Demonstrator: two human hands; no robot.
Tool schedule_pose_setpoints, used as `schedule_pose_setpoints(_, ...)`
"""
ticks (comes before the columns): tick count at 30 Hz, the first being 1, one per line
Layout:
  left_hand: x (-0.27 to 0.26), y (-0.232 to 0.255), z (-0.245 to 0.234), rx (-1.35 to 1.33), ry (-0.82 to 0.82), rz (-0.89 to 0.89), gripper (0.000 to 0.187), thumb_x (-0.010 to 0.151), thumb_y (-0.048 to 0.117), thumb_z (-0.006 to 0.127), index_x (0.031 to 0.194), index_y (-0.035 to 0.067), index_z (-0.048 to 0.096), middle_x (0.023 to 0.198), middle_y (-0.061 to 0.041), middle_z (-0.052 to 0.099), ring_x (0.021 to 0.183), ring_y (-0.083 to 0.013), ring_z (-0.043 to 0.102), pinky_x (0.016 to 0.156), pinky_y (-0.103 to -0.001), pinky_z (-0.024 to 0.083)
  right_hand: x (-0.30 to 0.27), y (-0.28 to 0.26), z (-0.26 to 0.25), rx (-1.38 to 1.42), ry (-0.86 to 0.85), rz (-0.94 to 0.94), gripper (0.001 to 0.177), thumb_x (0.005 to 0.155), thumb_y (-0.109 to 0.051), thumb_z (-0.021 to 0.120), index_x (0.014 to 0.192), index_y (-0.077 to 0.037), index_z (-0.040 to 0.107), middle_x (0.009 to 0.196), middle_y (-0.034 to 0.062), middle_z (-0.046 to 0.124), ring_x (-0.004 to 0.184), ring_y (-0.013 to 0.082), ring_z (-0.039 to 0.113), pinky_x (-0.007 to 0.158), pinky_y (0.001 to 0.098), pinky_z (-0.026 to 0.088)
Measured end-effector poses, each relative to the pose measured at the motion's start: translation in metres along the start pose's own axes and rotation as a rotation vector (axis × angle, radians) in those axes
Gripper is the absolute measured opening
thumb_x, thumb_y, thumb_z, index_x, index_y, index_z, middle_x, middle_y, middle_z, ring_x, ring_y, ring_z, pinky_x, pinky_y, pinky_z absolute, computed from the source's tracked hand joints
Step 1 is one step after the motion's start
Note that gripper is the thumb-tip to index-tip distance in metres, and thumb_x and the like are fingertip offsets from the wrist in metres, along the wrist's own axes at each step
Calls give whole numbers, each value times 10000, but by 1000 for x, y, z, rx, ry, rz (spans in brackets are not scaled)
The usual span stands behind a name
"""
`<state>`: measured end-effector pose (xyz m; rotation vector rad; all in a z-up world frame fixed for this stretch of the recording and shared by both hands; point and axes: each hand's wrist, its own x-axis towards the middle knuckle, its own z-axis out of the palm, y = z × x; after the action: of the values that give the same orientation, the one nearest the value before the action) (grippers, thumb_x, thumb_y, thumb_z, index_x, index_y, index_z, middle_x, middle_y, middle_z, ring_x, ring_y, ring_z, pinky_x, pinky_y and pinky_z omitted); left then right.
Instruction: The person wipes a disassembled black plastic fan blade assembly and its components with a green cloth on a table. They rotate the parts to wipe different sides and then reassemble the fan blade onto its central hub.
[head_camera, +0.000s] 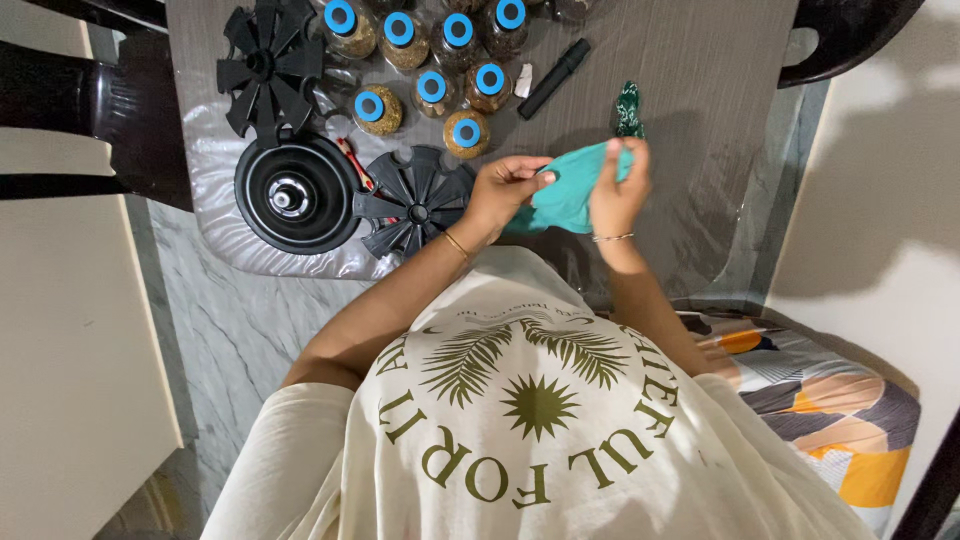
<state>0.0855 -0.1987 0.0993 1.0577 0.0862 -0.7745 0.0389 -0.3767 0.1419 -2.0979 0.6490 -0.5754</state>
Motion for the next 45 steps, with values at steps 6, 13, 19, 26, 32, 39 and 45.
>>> schedule_pose_setpoints(6,-7,10,11,-118,-76,-23,273,938,69,744,1210,44,735,1013,-3,743,877,-43,651,802,-216,536,-13,10,1,589,-236,450,310,1040,-278,693,1246,-54,633,1045,-35,665,947,85,599,873,272,507)
schedule_pose_setpoints(13,11,-31,-4,-37,79,-115,214,923,13,778,1135,-2,750,947,-40,735,802,-111,656,694,-272,564,-28,0,-19,-67,-376,73,452,951,-388,801,1166,-14,664,968,63,739,868,134,707,781,298,560)
schedule_pose_setpoints(19,55,-71,-26,34,126,-107,243,928,18,671,1160,73,717,1022,-13,738,878,-86,699,687,-264,595,9,42,-55,-15,-139,255,299,918,-266,838,1061,-36,713,867,110,724,725,130,648,695,346,512)
schedule_pose_setpoints(26,77,-82,-46,1103,-13,382,306,847,-6,679,1137,66,745,1106,-195,735,1044,-391,698,927,-460,557,35,44,-29,-407,-428,-32,184,837,-154,784,986,-62,727,841,181,713,779,359,713,674,425,537)
schedule_pose_setpoints(32,59,-54,-38,1358,-127,230,402,740,103,769,1132,69,688,1293,-180,627,1203,-415,571,977,-470,495,67,47,43,-536,-405,-232,296,882,-314,752,1041,-64,749,974,198,744,862,410,711,751,489,561)
schedule_pose_setpoints(39,17,-9,-30,1274,-201,333,472,793,172,796,1230,52,663,1267,-182,642,1201,-397,584,1045,-482,468,98,109,130,-627,-442,39,664,909,-655,738,1036,-3,743,990,263,717,915,455,688,777,532,548)
schedule_pose_setpoints(45,-2,26,-35,1057,-217,324,467,860,198,768,1290,55,657,1274,-192,667,1156,-391,635,1020,-447,510,93,128,124,-447,-434,65,499,803,-502,781,914,-16,763,871,250,722,847,426,693,741,505,540)
